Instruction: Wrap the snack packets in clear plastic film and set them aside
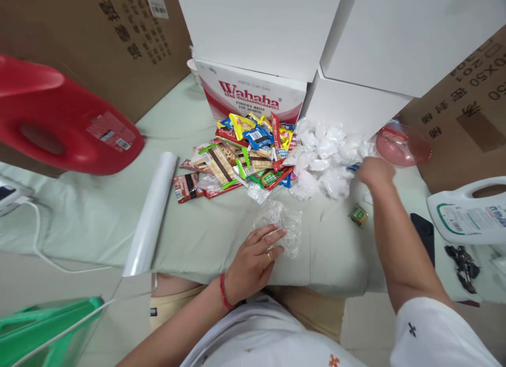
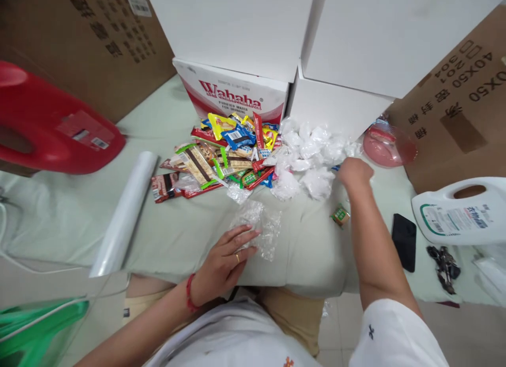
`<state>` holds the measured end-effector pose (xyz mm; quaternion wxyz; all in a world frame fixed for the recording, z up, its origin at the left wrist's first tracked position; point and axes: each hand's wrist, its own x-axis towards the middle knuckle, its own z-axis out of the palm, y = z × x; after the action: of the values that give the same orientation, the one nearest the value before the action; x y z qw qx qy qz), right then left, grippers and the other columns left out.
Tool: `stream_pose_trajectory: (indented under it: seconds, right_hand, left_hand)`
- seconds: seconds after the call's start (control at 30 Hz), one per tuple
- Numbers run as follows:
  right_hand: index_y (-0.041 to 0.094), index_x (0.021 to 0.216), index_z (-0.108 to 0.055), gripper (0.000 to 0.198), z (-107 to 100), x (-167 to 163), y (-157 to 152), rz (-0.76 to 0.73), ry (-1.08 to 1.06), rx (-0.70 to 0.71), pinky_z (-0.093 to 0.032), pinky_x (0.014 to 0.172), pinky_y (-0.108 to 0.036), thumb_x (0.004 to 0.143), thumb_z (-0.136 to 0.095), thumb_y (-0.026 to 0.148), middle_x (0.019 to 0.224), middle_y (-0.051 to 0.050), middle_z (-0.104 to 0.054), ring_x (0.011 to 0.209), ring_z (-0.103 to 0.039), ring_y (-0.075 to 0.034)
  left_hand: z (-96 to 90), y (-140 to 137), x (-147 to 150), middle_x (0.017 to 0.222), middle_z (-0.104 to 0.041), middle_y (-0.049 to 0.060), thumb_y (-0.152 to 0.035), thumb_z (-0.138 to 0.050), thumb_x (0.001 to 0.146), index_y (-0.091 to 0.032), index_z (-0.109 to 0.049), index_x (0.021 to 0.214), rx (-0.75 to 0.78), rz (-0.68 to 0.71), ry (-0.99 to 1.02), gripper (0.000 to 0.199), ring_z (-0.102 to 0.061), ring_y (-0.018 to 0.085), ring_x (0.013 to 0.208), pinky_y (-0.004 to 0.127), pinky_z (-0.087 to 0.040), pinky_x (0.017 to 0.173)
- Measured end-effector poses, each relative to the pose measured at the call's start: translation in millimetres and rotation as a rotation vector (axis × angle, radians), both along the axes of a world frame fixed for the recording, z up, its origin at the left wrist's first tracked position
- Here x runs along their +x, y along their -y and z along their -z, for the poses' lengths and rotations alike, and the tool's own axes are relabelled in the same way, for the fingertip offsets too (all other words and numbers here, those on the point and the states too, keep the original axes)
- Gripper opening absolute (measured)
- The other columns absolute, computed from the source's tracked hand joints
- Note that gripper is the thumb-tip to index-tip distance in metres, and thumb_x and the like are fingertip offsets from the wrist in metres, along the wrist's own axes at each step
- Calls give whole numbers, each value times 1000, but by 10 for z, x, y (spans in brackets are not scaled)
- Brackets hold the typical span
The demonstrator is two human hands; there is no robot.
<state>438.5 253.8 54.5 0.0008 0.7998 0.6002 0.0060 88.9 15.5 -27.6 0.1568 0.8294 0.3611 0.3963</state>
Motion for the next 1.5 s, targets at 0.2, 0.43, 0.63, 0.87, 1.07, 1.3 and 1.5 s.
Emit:
stream_pose_trajectory:
  seconds: [0.2,0.43,0.63,0.87,1.07,1.3,1.5]
  right_hand:
    - [19,118,-76,41,-724,-313,568,-172,-223,114,-48,78,-41,80,-77,34,109,-17,-76,90,-67,-28]
    - [22,134,-65,49,-400,-1226,683,-569,-663,290,-53,83,-36,90,-67,43,131,-10,-67,81,-66,-18]
    - [21,96,-71,32,456,-1254,1442,-281,-479,13,-45,71,-33,93,-62,51,87,-9,-69,81,-61,-24]
    - [23,85,-63,23,902,-1367,1830,-180,-1173,111,-49,70,-32,87,-62,46,81,-3,-65,75,-58,-19]
    - [21,85,-60,48,696,-1295,1958,49,-1631,-113,-32,40,-21,65,-84,57,62,4,-61,44,-44,-9]
    - [19,84,-62,54,650,-911,2041,128,-1598,-32,-23,37,-18,57,-92,55,59,6,-57,42,-39,-5]
    - [20,85,-63,48,723,-580,1989,75,-1386,1,-36,46,-24,64,-82,59,67,0,-62,50,-46,-11]
  left_hand:
    - [-116,-47,-178,112,-75,4,-4,-53,92,-25,-67,89,-115,-379,285,25,-61,22,115,45,-50,103]
    - [67,-188,-335,101,-66,10,-34,-51,99,-19,-67,103,-297,-734,73,22,-61,26,99,43,-52,90]
    - [141,-249,-52,106,-66,15,-44,-55,98,-19,-72,95,-317,-751,-324,30,-55,35,106,48,-47,87]
    - [157,-262,-34,77,-62,3,-36,-39,103,-23,-62,93,-443,-593,-12,29,-59,20,72,31,-41,70]
    - [-23,-172,-153,65,-52,-4,-44,-42,101,-23,-55,84,-545,-541,218,30,-51,15,62,26,-38,65]
    - [-78,-256,-518,63,-50,-3,-43,-38,99,-25,-48,82,-526,-624,100,27,-53,18,62,28,-38,66]
    - [-14,-414,-818,65,-56,-1,-43,-44,94,-25,-50,79,-598,-610,-34,25,-54,21,65,30,-36,66]
